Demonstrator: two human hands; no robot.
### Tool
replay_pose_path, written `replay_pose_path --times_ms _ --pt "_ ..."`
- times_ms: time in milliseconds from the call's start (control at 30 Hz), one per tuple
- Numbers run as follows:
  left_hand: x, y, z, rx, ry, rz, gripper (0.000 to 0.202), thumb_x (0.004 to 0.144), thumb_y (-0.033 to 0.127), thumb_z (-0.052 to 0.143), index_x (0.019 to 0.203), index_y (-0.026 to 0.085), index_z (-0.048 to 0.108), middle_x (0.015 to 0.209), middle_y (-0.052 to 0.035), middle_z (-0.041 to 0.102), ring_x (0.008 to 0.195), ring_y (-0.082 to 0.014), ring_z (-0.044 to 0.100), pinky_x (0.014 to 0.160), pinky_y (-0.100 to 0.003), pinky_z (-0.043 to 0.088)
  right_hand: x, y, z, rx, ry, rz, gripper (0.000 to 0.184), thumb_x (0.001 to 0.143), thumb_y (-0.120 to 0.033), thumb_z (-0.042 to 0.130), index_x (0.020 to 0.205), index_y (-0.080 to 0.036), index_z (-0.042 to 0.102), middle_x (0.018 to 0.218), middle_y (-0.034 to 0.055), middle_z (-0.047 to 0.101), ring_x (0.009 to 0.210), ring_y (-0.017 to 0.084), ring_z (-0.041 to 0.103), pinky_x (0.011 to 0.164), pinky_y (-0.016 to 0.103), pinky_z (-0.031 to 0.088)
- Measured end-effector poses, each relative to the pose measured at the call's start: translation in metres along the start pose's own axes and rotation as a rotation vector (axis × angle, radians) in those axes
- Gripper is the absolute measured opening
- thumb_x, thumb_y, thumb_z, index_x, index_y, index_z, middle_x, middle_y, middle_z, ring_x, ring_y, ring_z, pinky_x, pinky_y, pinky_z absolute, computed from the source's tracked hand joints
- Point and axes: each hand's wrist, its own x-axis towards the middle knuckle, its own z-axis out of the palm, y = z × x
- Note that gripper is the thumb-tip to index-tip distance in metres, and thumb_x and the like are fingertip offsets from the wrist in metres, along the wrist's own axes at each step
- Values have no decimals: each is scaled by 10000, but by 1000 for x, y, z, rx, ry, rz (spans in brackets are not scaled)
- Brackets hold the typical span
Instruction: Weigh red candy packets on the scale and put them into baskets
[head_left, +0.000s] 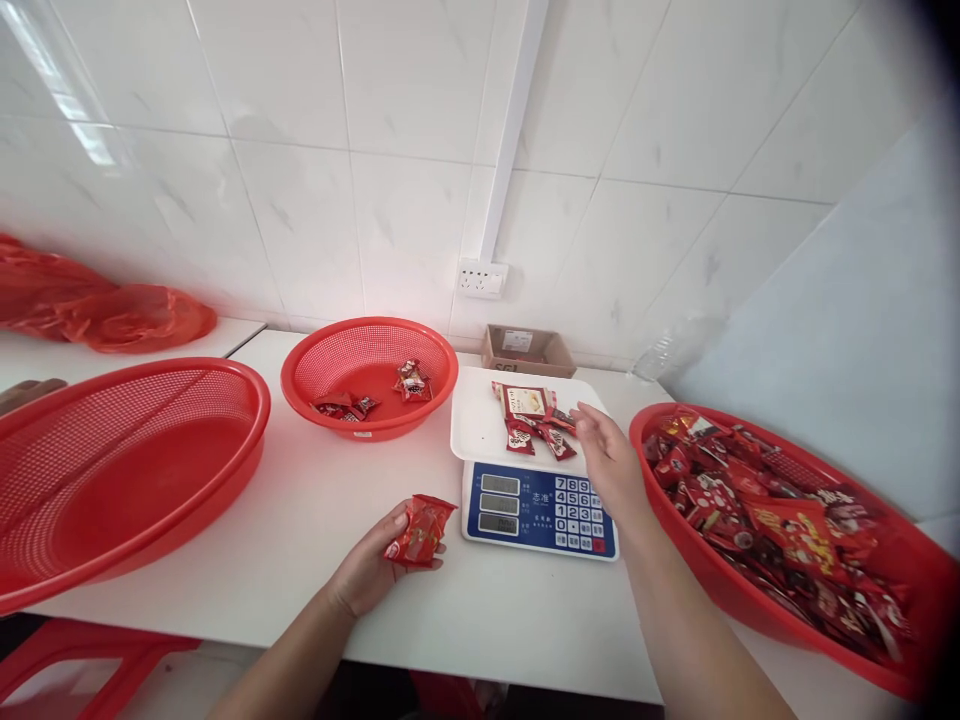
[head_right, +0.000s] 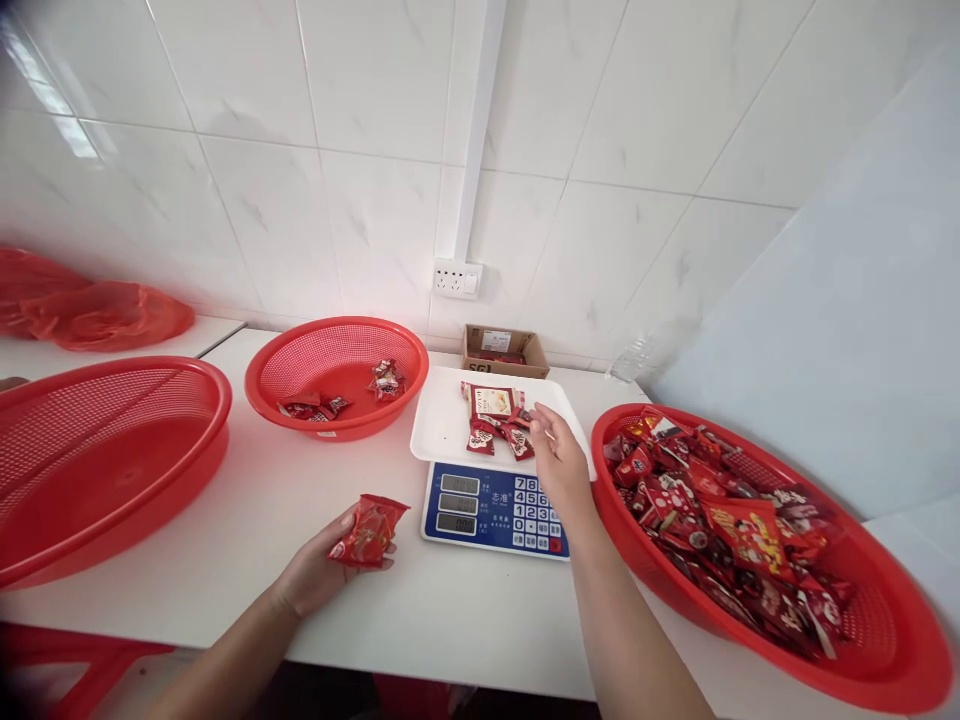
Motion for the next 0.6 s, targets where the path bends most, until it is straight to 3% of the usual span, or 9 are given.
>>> replay_pose_path --times_ms 100,167,267,333,400,500,600 --pt "-2 0 3 38 -57 -17 358 796 425 657 1058 183 618 974 -91 682 886 -257 659 815 -419 486 -39 -4 -5 115 -31 15 530 810 -590 510 1177 -210 551 1120 104 636 1070 231 572 944 402 441" --pt "-4 -1 9 77 -118 -47 364 771 425 686 1026 185 587 959 -82 675 861 -245 662 791 -405 487 -69 -7 -6 114 -222 62 469 802 -560 543 1136 -234 595 1049 88 657 969 227 603 887 394 468" --pt "-7 -7 24 131 -214 -117 355 754 396 716 969 176 539 916 -71 670 805 -208 662 753 -358 480 -108 -12 -6 39 -565 62 414 775 -470 621 1147 -290 627 1110 73 638 985 241 578 895 396 448" --pt "-6 -16 34 163 -265 -169 360 748 379 728 955 171 520 887 -64 670 771 -182 660 710 -303 469 -125 -15 -6 27 -684 78 448 751 -434 659 1181 -318 614 1158 62 618 999 249 563 896 391 438" --pt "-4 -26 43 170 -292 -214 374 736 381 739 943 173 508 867 -53 666 747 -166 660 680 -271 460 -134 -19 -7 32 -746 124 425 747 -422 666 1157 -320 627 1124 51 629 973 245 566 872 372 444" --pt "0 -41 51 146 -288 -270 392 717 401 749 927 187 497 854 -31 658 723 -158 660 682 -287 473 -140 -24 -8 26 -808 168 235 810 -411 592 988 -283 676 968 31 658 894 217 579 817 327 447" --pt "2 -48 55 163 -266 -288 398 737 436 724 958 191 501 866 -36 664 754 -168 663 715 -306 474 -142 -24 -9 0 -789 167 212 854 -409 518 865 -255 665 859 20 655 798 193 580 747 299 445"
